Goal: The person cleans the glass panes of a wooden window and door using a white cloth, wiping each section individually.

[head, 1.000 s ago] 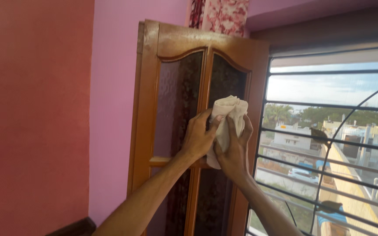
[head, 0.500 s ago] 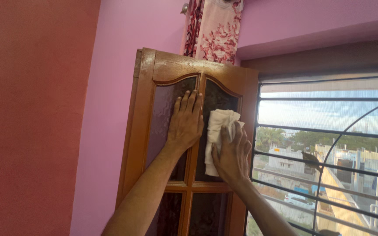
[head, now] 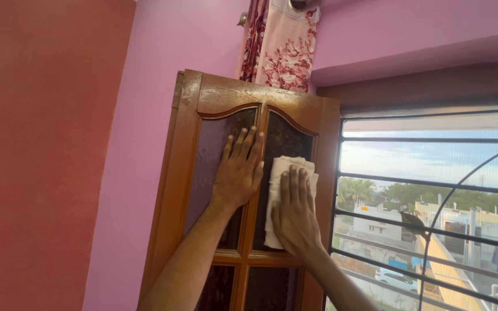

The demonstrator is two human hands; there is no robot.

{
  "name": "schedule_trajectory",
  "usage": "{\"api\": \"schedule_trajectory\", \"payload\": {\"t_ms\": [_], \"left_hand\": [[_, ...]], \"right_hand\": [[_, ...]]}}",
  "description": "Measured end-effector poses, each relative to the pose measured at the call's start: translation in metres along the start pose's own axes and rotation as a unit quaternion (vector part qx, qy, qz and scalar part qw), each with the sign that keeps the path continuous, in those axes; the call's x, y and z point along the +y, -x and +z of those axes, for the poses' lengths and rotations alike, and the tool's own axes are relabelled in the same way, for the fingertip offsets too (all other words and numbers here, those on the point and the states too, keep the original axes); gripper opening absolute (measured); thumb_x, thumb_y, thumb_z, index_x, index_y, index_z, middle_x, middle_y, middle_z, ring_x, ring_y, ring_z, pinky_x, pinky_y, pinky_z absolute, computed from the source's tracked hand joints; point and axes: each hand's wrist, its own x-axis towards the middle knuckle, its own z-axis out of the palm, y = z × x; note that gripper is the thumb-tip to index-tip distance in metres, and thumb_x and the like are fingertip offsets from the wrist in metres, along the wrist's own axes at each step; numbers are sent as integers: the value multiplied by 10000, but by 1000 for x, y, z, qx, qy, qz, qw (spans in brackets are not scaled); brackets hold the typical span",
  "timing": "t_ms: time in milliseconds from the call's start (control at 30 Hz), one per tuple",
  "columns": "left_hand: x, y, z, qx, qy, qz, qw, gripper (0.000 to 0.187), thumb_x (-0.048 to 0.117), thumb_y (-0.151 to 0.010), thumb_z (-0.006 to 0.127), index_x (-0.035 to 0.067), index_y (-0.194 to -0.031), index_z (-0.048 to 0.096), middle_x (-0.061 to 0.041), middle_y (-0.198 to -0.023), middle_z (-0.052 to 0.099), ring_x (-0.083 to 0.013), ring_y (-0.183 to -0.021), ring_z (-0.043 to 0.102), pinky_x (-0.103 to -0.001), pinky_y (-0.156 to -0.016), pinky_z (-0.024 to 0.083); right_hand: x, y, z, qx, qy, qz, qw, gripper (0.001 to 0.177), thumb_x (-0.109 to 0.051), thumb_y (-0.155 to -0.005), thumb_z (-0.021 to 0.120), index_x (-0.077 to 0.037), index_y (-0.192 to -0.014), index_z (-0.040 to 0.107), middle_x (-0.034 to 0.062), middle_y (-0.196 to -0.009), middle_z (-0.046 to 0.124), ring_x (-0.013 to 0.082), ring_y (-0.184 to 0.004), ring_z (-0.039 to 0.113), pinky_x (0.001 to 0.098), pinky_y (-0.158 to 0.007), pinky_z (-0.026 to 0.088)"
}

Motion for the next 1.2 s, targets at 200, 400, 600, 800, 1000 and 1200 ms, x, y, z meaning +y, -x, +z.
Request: {"api": "schedule_trajectory", "payload": {"t_ms": [200, 400, 600, 800, 1000, 1200], "left_hand": [[-1, 5, 4, -2, 3, -4, 1000, 630, 314, -1052, 388, 65, -1618, 265, -169, -1654, 321, -337, -1546, 296, -540, -1287, 189], [-1, 6, 6, -13, -2, -12, 1000, 631, 330, -1062, 361, 78, -1627, 238, -157, -1673, 293, -319, -1567, 262, -529, -1302, 165], [-1, 6, 12, -28, -24, -18, 999, 623, 334, -1074, 342, 74, -1628, 222, -152, -1678, 268, -306, -1570, 240, -524, -1303, 152], [-3, 7, 13, -30, -30, -16, 999, 637, 324, -1055, 336, 74, -1628, 212, -148, -1680, 261, -307, -1571, 239, -523, -1306, 151], [-4, 7, 13, -22, -26, -16, 999, 627, 324, -1067, 332, 86, -1633, 203, -139, -1687, 254, -297, -1573, 239, -514, -1309, 152], [-1, 8, 11, -7, -13, -16, 1000, 616, 340, -1083, 356, 87, -1632, 238, -138, -1690, 272, -295, -1577, 250, -518, -1310, 163]], "right_hand": [[-2, -2, 11, 18, 65, -34, 997, 707, -460, -1055, 204, -20, -1605, 147, 256, -1679, 83, 402, -1557, 20, 561, -1254, 36], [9, -70, 8, 52, 8, -11, 999, 700, -456, -1078, 208, -24, -1628, 174, 251, -1699, 98, 398, -1581, 44, 533, -1286, 42], [1, -67, 13, 54, -1, 7, 999, 686, -429, -1086, 245, -3, -1621, 187, 268, -1688, 112, 420, -1575, 52, 549, -1275, 45], [-15, 8, 13, 26, 26, -35, 999, 692, -421, -1058, 260, 0, -1602, 178, 283, -1666, 114, 429, -1557, 57, 568, -1257, 46], [-8, -6, 10, 41, 34, -55, 997, 686, -410, -1049, 277, -4, -1595, 191, 284, -1661, 142, 428, -1555, 88, 559, -1262, 66], [11, -76, 6, 44, 20, -25, 999, 705, -441, -1077, 260, 5, -1617, 184, 292, -1675, 131, 436, -1573, 72, 538, -1283, 79]]}}
